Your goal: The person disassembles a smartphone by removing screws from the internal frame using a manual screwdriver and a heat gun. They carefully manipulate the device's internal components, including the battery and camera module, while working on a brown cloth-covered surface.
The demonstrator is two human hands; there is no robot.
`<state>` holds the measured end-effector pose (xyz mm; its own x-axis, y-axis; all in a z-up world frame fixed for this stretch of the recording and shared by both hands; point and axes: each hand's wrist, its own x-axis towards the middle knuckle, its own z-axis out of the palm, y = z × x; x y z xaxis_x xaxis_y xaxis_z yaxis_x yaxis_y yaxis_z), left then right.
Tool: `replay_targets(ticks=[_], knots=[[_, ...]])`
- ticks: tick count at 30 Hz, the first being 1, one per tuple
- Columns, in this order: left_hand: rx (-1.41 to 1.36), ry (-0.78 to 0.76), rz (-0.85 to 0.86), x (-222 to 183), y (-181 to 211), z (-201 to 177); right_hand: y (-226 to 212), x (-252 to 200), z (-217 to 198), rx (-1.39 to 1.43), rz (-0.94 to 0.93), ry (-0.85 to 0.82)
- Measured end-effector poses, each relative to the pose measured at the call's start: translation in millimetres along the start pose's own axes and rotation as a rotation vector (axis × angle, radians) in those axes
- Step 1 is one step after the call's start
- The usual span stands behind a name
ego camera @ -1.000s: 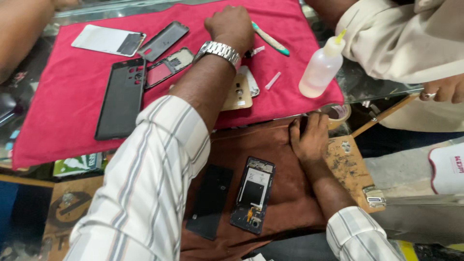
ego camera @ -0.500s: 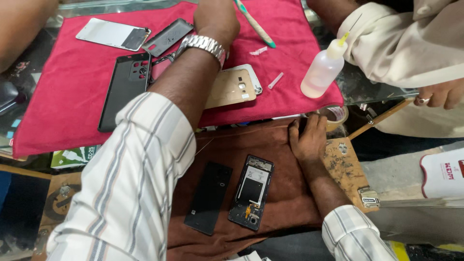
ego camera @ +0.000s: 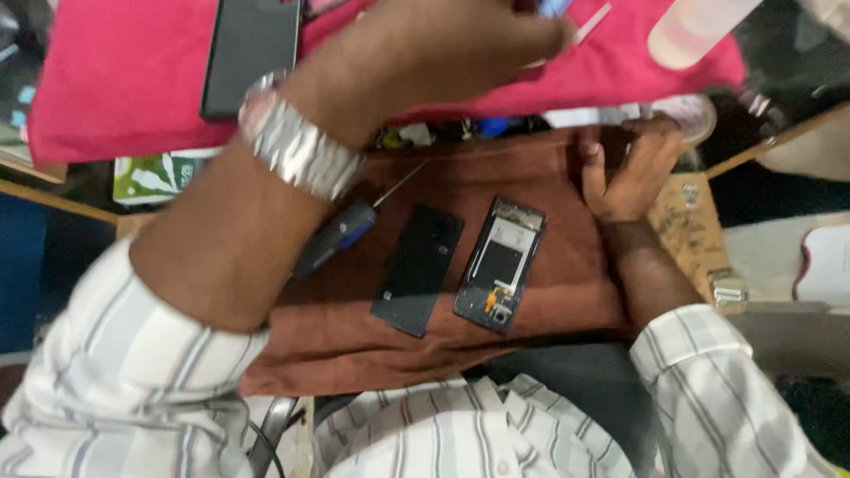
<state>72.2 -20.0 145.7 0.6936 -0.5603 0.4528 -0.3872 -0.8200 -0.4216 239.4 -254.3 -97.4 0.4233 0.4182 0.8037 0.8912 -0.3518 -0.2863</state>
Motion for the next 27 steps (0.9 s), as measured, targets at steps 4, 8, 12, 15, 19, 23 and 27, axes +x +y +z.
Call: replay_targets(ticks=[4,8,12,15,19,23,27], knots=[[-1.205,0.236,-0.588,-44,116,-29,-45,-17,-35,0.830,0.098,-0.115],[-1.492,-0.240,-0.760,-68,192,-11,-110,-65,-99,1.345,0.344,-0.681],[-1.263,-0.130,-0.794,-68,230,11,-139,-108,-141,1.176,0.894,-0.620],[-0.861,-0.174,-0.997,-73,240,30,-127,-123,-148,1.814,1.073,-0.180],[-0.575,-0.408,-1.048,-75,253,49,-108,-134,-160,1.808,1.209,0.062],[-0.660,-0.367,-1.102,-75,251,42,-119,-135,-157,1.261,1.141,0.016],[-0.859,-0.309,-1.136,-77,243,18,-132,-117,-145,1.039,1.040,-0.032]])
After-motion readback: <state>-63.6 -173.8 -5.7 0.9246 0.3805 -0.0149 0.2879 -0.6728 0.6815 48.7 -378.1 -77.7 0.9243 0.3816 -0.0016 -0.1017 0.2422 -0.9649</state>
